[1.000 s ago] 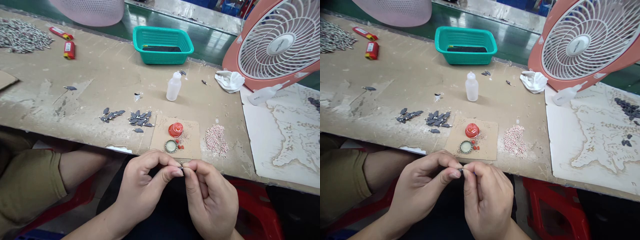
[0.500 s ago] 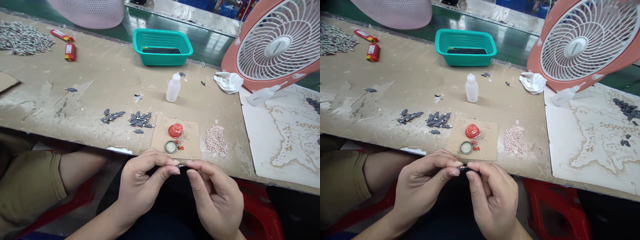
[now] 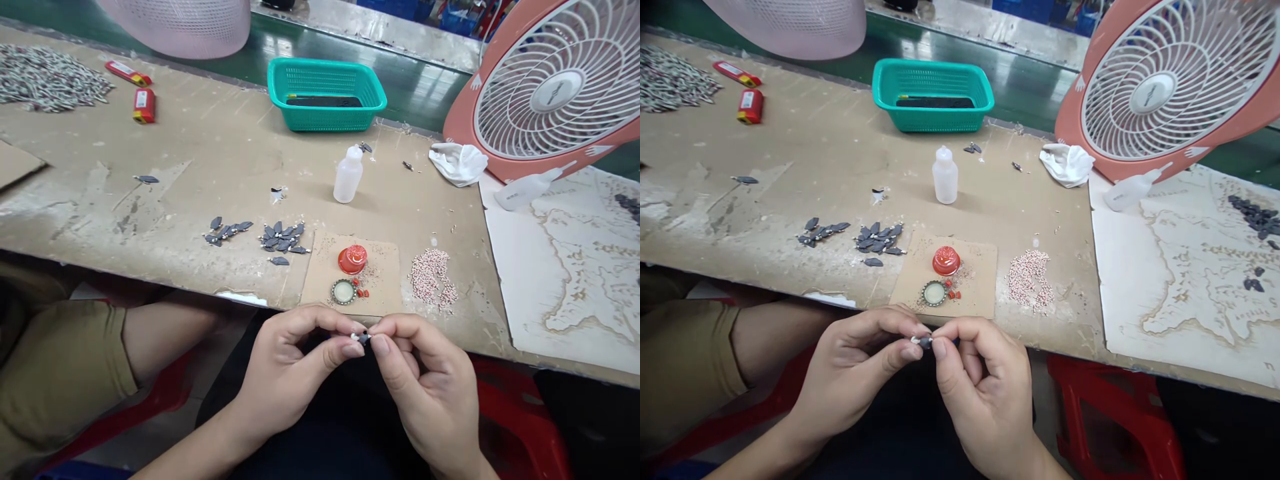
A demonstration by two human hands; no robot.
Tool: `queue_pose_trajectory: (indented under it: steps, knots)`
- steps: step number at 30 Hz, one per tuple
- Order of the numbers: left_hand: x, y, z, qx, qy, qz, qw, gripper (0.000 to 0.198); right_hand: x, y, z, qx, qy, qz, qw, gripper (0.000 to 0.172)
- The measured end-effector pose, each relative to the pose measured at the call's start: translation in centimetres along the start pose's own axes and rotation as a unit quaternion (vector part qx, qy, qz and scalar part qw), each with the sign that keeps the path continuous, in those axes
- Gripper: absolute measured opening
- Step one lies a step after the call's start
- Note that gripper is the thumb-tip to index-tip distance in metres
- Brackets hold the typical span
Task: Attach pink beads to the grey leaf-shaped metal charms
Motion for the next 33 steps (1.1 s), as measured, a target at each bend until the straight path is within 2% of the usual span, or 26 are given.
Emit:
queue_pose_trajectory:
  steps: [3,10,17,23,27,31,33]
  knots:
    - [0.0,0.1,-0.1,-0.001,0.007,0.012,1.000,0.017,-0.1,0.0,0.0,-0.004,-0.003,-0.003,1.000,0.006]
    - [-0.2,0.3,2.1,-0.108,-0.076,0.005,0.991,0.019,-0.5,0.2,-1.1,0.019,0.052,-0.011,0.998,0.006]
    - [-0.3,0.8,2.8,-0.154,-0.157,-0.004,0.976,0.020,-0.3,0.3,-1.4,0.043,0.063,0.001,0.997,0.006]
    - [-0.7,1.3,4.8,-0.195,-0.252,0.014,0.948,0.026,0.7,1.3,-1.2,0.072,0.076,0.096,0.990,0.024]
    - [-1.3,1.3,5.7,-0.214,-0.296,0.010,0.931,0.026,0.1,1.4,-1.6,0.099,0.110,0.110,0.983,0.036]
    - [-1.8,1.6,5.6,-0.240,-0.315,0.013,0.918,0.025,0.1,1.1,-1.5,0.072,0.082,0.118,0.987,0.030]
    - [-1.7,2.0,5.4,-0.263,-0.340,0.014,0.903,0.029,1.4,1.2,-1.2,0.052,0.054,0.159,0.984,0.022]
Point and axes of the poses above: each hand's wrist, its own y-axis away from the middle knuckle, its own x-axis out of the back of the hand, z = x × y, the point moved 9 cm from there along -y, towards the middle knuckle, and after that the axes turned 15 degrees about -z, right-handed, at the moved point
